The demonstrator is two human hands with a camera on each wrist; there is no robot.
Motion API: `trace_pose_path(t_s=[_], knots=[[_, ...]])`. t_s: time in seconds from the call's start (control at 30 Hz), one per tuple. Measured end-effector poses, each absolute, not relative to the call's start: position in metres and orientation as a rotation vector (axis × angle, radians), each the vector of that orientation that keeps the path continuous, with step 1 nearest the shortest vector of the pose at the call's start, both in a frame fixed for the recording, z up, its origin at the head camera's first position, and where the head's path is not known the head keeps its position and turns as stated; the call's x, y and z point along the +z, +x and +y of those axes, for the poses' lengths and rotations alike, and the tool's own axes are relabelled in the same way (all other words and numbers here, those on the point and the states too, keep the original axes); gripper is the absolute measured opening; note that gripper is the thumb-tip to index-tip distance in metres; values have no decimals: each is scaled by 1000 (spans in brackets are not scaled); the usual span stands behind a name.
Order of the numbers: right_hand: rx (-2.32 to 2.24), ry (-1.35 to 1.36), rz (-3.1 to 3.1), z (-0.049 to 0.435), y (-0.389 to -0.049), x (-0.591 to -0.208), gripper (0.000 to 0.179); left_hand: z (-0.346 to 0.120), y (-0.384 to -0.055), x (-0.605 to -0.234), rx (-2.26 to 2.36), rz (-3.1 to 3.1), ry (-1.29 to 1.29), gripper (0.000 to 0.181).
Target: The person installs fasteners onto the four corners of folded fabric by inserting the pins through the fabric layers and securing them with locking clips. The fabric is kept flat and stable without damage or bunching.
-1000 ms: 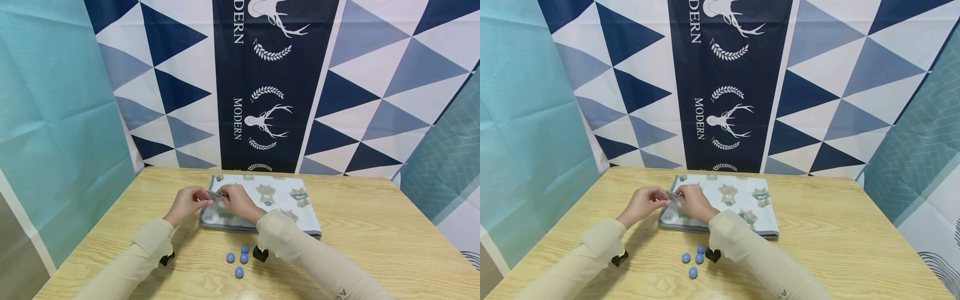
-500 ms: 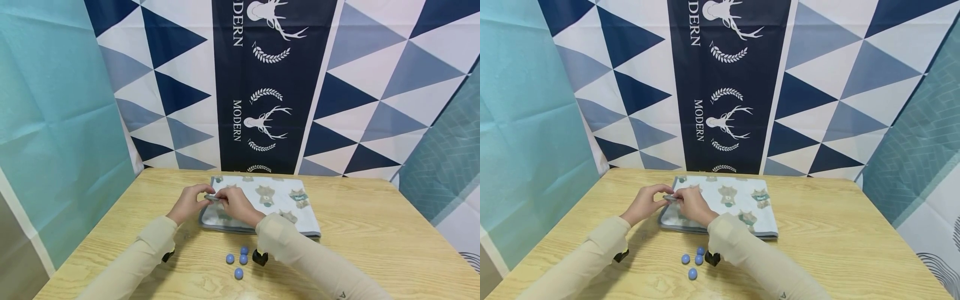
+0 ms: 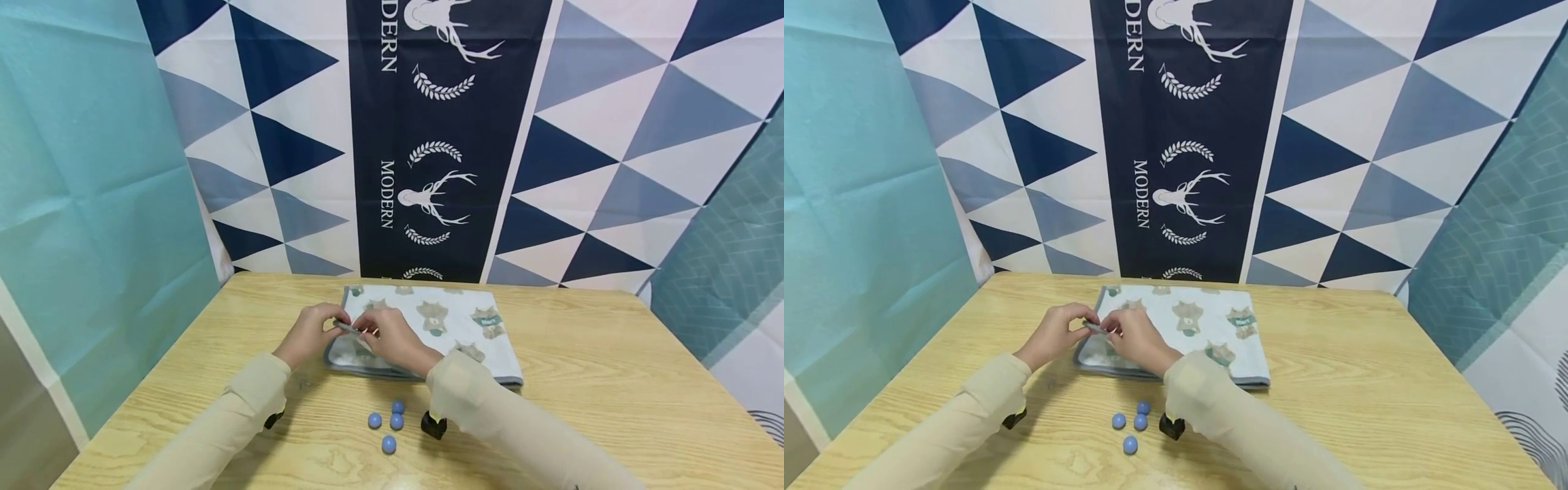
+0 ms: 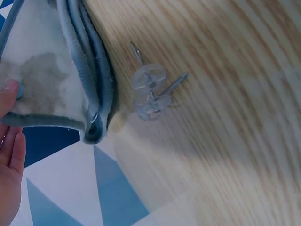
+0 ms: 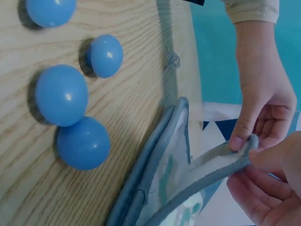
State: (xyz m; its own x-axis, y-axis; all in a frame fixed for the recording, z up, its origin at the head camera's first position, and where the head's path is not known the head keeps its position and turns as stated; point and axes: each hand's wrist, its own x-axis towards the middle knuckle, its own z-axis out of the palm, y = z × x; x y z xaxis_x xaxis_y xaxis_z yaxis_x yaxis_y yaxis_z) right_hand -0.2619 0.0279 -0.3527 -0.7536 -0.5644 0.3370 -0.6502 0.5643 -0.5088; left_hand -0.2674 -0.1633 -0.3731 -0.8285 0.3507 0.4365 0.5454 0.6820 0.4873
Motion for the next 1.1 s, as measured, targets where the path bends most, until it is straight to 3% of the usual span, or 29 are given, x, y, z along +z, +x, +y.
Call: trace_pose_path(t_s=[0.27, 0.57, 1.1], knots=[[959, 1157, -2657, 42, -244, -353, 12, -165, -267, -377, -989, -2585, -676, 9], [626, 1724, -2873, 46, -221, -355, 15, -168, -267, -380, -986, -2563, -722, 9], [478, 1722, -3001, 38, -219, -366, 8, -168, -269, -385, -977, -2571, -710, 9]])
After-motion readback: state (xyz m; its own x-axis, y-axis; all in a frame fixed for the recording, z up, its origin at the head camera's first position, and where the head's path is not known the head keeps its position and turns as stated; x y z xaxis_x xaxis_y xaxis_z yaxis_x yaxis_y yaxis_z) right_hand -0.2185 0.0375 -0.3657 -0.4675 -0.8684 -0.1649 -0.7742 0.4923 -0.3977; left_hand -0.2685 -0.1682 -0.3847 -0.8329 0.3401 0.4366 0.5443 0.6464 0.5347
